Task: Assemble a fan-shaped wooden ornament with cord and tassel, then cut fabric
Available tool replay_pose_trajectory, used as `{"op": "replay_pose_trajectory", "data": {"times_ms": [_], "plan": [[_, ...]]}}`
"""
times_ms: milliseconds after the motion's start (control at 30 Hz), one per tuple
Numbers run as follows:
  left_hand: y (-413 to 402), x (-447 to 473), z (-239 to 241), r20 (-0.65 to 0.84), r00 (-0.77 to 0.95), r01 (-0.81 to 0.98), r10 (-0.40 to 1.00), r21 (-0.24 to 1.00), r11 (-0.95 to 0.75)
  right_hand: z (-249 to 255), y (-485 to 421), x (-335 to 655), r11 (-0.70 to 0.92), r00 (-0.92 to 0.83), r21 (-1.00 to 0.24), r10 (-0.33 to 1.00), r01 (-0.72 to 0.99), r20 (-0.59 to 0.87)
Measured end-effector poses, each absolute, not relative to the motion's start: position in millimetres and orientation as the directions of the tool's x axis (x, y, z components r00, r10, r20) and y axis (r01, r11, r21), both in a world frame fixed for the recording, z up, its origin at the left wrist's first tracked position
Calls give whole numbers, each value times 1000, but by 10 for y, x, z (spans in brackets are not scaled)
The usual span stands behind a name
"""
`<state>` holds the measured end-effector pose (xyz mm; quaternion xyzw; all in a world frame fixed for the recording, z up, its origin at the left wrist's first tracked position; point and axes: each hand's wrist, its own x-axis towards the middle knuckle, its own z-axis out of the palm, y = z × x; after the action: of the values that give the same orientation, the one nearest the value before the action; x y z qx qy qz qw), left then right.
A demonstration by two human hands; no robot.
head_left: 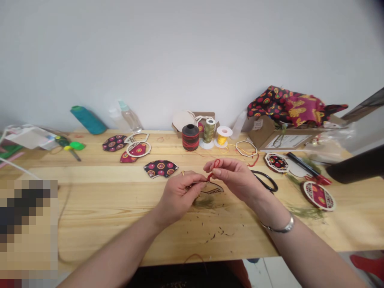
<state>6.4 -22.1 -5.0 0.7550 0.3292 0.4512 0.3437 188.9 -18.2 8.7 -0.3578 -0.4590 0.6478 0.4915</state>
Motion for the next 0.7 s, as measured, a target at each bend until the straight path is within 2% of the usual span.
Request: {"op": "replay_pose_trajectory", "data": {"times_ms": [200, 500, 700], "plan": [[-206, 61, -76, 459, 306, 180, 834, 832, -524, 89, -216, 1859, 5, -278, -986, 959, -169, 53], [-223, 63, -97, 451, 300, 174, 841, 841, -513, 17, -211, 1853, 210, -265, -978, 944, 19, 198], [-226, 69, -94, 419, 291, 173, 860, 861, -478, 5, -214, 1848, 257, -265, -966, 933, 15, 244]]}}
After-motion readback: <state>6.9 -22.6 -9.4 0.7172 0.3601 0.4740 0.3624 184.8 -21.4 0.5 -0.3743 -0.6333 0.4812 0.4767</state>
